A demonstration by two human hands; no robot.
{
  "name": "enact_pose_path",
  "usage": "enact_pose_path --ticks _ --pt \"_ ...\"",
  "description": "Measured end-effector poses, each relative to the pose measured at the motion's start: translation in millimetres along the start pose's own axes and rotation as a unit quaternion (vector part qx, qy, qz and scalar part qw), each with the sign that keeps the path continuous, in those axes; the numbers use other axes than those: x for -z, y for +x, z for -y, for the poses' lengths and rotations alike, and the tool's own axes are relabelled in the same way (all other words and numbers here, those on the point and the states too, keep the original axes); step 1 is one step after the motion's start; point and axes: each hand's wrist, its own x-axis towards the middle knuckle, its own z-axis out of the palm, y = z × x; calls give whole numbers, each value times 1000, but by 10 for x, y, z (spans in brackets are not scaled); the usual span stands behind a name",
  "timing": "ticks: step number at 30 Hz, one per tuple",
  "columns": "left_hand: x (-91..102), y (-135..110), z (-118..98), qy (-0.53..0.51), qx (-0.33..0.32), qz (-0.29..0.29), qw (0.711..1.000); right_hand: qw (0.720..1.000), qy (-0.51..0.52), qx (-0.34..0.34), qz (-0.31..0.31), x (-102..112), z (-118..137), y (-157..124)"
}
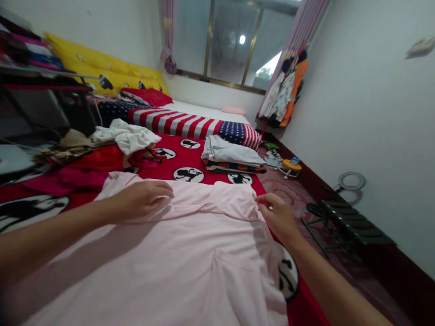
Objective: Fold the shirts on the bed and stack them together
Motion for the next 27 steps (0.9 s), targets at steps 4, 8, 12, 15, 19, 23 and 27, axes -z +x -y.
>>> enact_pose_path --ticks 4,8,12,15,19,23,27 --pt "-560 288 -87 55 39 -44 997 999 -49 0 -3 -236 156 372" --pt "-828 307 -6 59 84 -21 994 984 -169 -37 33 -462 148 666" --pt "-824 282 17 56 82 -15 995 984 -140 -98 55 -624 34 854" --pt "-804 288 7 58 84 -11 995 991 -93 -79 50 -645 7 906" --pt "-797 292 -5 53 84 -12 995 1000 -4 -22 -12 -497 126 792" --pt "-781 292 -12 47 84 -6 995 990 139 28 0 -215 348 440" --pt "-772 291 -10 38 82 -8 996 957 137 26 255 82 509 28"
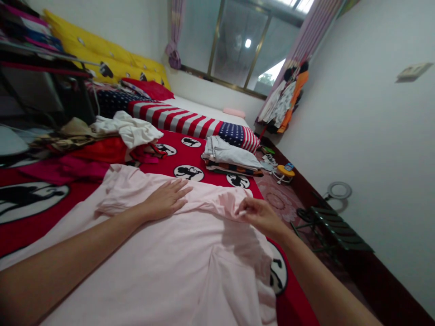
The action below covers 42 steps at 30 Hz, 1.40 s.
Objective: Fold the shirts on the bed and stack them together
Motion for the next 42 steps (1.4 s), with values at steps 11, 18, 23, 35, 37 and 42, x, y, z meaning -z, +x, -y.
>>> enact_pose_path --ticks 11,18,23,35,37,42 --pt "220 -24 237 -124 90 -137 979 968 19 -140 -208 113 -596 138" --pt "800 -113 846 66 268 60 959 959 -33 -213 -187 -3 -759 494" --pt "866 -71 878 79 221 73 969 972 -76 -139 -176 -17 -799 615" --pt "819 515 926 122 155 -159 967 910 -95 -88 -394 229 -853 1286" --pt "773 404 905 86 118 -194 970 912 -108 -63 -391 106 -838 1157" --pt "736 -255 750 -12 -27 -143 989 954 -110 29 -277 -238 -518 416"
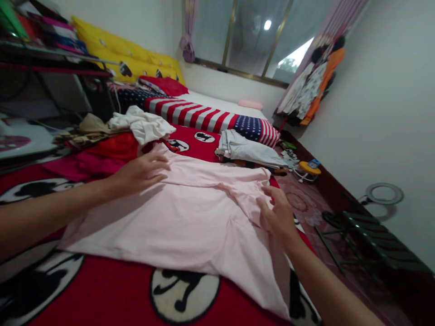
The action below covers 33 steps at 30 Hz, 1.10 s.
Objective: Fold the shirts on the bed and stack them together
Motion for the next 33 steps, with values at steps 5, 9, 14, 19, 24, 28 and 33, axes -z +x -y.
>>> enact_pose_path --ticks 5,9,14,19,24,28,33 --pt "189 -712 -244 -68 18 154 986 989 46 39 136 214 318 -645" --pt "302 -990 -343 -86 56 165 981 967 -12 92 235 281 355 -829" --pt "334 -796 -219 -106 185 66 975 965 -20 110 238 139 576 -606" --pt "154 -306 119 -250 371 -81 891 963 143 79 214 -500 1130 -228" --pt "-43 -34 36 -329 346 -53 877 928 291 -22 233 -1293 1578 -29" --pt "-100 -46 -179 -351 261 -5 899 914 342 9 218 -1717 1672 30" --pt "-19 -131 -27 -238 266 -84 930 906 384 -19 176 -1938 1554 2"
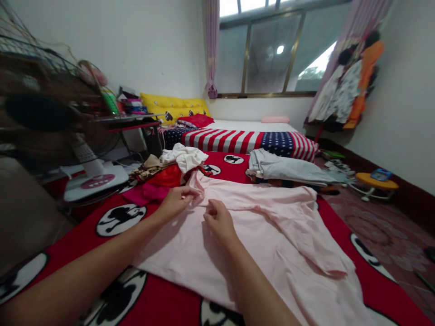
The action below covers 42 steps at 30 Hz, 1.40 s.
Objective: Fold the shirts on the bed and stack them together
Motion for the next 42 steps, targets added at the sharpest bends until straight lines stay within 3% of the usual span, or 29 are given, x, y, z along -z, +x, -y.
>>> enact_pose_path --ticks 3,5,8,12,16,19,26,31,34,37,42 --pt "160 147 149 -6 96 -74 993 999 37 -21 -6 12 -44 -24" --pt "219 259 203 -26 156 -63 985 999 36 -7 5 7 -16 -47" --pt "203 405 171 -44 189 -14 981 999 -36 27 23 -14 78 -89" --pt "61 564 63 -27 186 25 982 988 -135 49 51 -16 185 -136" --pt "-81 672 48 76 167 39 982 984 -153 66 57 -3 204 -154" --pt "-126 697 49 61 182 40 981 982 -167 67 61 -3 194 -161" --pt "50 620 -41 -34 193 8 980 983 -165 60 50 -11 180 -169" --pt "170 485 -32 -53 215 74 972 981 -175 64 55 -3 204 -175" --pt "164 429 6 39 182 92 978 980 -180 68 55 2 219 -179" --pt "154 426 65 164 139 61 975 978 -189 61 59 6 226 -181" --pt "223 430 142 252 133 38 958 976 -199 65 52 1 206 -181"
